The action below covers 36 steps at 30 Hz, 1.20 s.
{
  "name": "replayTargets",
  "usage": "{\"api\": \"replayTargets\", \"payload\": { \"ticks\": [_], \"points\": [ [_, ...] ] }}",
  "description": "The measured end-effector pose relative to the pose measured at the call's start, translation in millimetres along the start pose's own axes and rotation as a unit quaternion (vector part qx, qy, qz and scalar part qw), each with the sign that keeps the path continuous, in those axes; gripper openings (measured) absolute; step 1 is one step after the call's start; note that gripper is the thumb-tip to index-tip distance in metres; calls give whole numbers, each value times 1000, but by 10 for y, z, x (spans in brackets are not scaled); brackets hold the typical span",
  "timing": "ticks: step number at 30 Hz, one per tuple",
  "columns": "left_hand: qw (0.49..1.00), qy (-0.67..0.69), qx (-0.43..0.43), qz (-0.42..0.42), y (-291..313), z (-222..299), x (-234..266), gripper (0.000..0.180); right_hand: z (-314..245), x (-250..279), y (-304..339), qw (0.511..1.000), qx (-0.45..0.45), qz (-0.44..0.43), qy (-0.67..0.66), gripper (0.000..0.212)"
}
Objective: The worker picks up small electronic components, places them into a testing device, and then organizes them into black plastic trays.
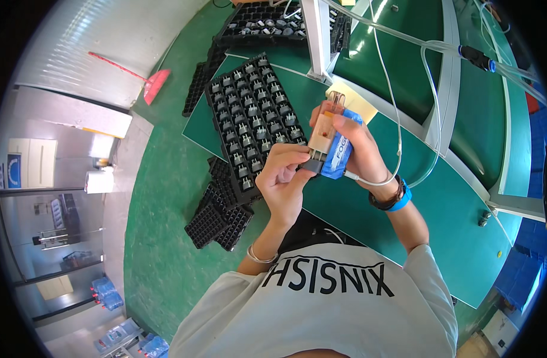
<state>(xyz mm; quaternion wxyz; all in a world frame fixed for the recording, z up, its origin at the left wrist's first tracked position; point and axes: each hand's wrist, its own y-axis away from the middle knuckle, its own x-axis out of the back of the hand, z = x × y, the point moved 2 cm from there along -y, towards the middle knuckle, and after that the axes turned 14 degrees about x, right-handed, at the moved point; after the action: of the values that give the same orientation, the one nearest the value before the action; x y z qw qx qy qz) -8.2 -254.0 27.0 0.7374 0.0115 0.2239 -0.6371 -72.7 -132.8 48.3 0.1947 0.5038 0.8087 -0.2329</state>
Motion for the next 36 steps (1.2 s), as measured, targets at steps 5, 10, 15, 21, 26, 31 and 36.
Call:
{"api": "replayTargets", "payload": {
  "ticks": [5,10,15,21,26,31,36],
  "points": [
    [997,-55,-53,-10,0,3,17,30,8,-32,6,999,-30,-28,-1,39],
    [989,-114,-70,-59,-112,99,37,38,113,-6,-37,996,-21,3,-81,41],
    [983,-171,30,65,-260,145,387,40,47,637,-293,988,86,114,-62,41],
    [876,-475,60,61,-121,34,881,21,121,1345,-473,838,218,3,500,28],
    [829,-555,74,1,-73,-172,764,22,191,1217,-446,777,202,2,596,35],
    [791,-603,82,-59,-137,-290,725,21,161,1200,-446,771,153,-11,618,42],
    [771,-622,117,-70,-212,-339,727,18,249,1346,-462,799,228,-42,554,68]
  ]
}}
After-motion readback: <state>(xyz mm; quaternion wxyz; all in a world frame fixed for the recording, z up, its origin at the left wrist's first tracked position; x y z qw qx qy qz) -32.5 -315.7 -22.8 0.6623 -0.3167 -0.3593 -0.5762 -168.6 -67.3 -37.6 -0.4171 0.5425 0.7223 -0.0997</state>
